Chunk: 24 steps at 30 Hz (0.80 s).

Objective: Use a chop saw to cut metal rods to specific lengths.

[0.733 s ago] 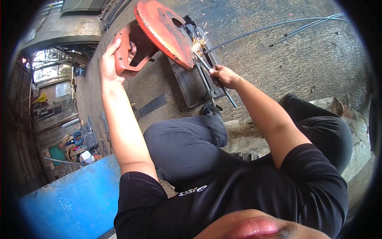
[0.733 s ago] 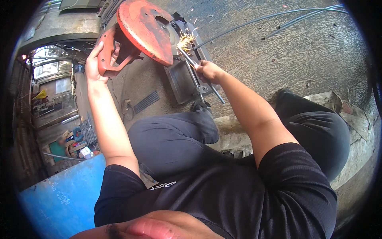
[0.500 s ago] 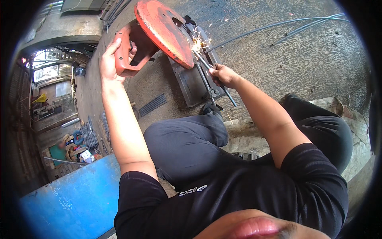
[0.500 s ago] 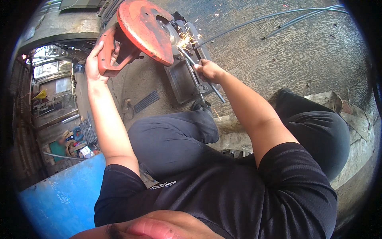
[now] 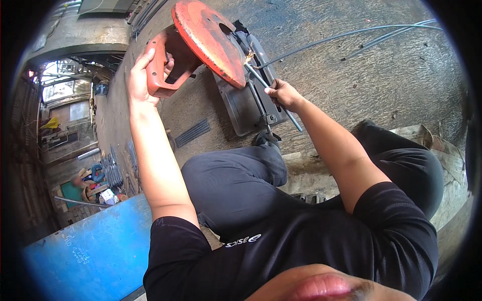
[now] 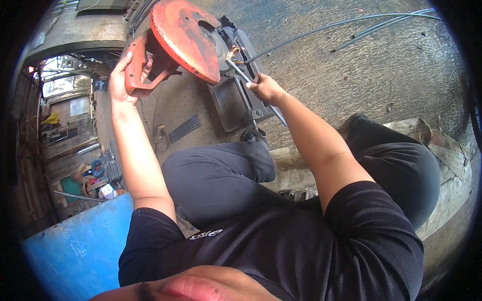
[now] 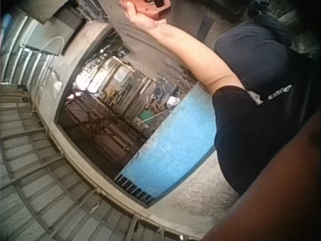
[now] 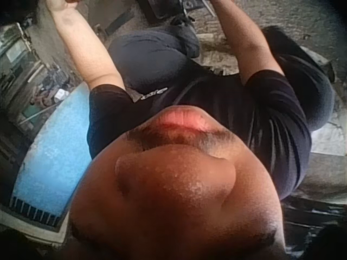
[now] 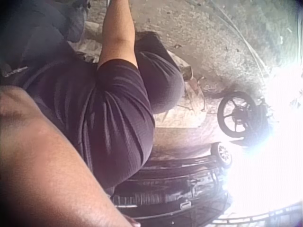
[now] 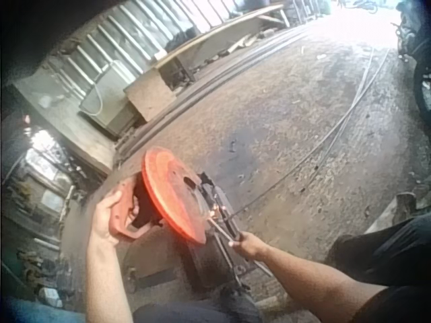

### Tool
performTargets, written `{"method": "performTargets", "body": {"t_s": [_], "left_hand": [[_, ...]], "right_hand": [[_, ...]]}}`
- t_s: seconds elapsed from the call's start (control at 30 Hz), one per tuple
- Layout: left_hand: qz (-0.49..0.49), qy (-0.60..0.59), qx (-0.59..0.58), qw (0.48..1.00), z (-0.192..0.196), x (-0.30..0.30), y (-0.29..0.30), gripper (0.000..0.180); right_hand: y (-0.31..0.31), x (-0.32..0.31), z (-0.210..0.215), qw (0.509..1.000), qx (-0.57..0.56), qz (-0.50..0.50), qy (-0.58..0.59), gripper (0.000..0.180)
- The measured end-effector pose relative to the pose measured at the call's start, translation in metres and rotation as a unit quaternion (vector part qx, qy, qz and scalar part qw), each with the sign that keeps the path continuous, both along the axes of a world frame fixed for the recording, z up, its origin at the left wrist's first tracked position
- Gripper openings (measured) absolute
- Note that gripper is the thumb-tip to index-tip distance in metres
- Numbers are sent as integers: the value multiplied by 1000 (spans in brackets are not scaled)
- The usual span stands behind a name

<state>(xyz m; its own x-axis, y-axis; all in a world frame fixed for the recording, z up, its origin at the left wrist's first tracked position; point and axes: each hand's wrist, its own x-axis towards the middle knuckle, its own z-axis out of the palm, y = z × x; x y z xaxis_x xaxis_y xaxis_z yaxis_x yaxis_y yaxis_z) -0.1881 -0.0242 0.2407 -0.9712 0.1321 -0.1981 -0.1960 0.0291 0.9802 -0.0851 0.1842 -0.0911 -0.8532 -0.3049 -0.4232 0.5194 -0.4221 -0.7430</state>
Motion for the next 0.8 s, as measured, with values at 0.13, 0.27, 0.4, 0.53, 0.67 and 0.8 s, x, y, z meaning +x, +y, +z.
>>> {"method": "performTargets", "body": {"t_s": [0.13,0.27,0.4,0.53,0.67,0.8], "left_hand": [[1,1,-13,1000,0,0,-1,41],[-19,13,-41,999,2,0,-5,41],[-15,18,-37,999,1,0,-3,42],[-5,4,-34,999,0,2,2,45],[7,2,-29,1000,2,1,-4,46],[-8,-8,-29,1000,1,-1,-5,48]], "right_hand": [[-3,-1,-1,993,102,-55,27,27],[-2,-6,7,974,217,-52,40,30],[-2,-8,11,966,244,-68,57,31],[2,-11,5,965,245,-51,74,30],[1,-5,25,990,129,-33,52,25],[3,-5,28,996,82,-12,31,25]]}}
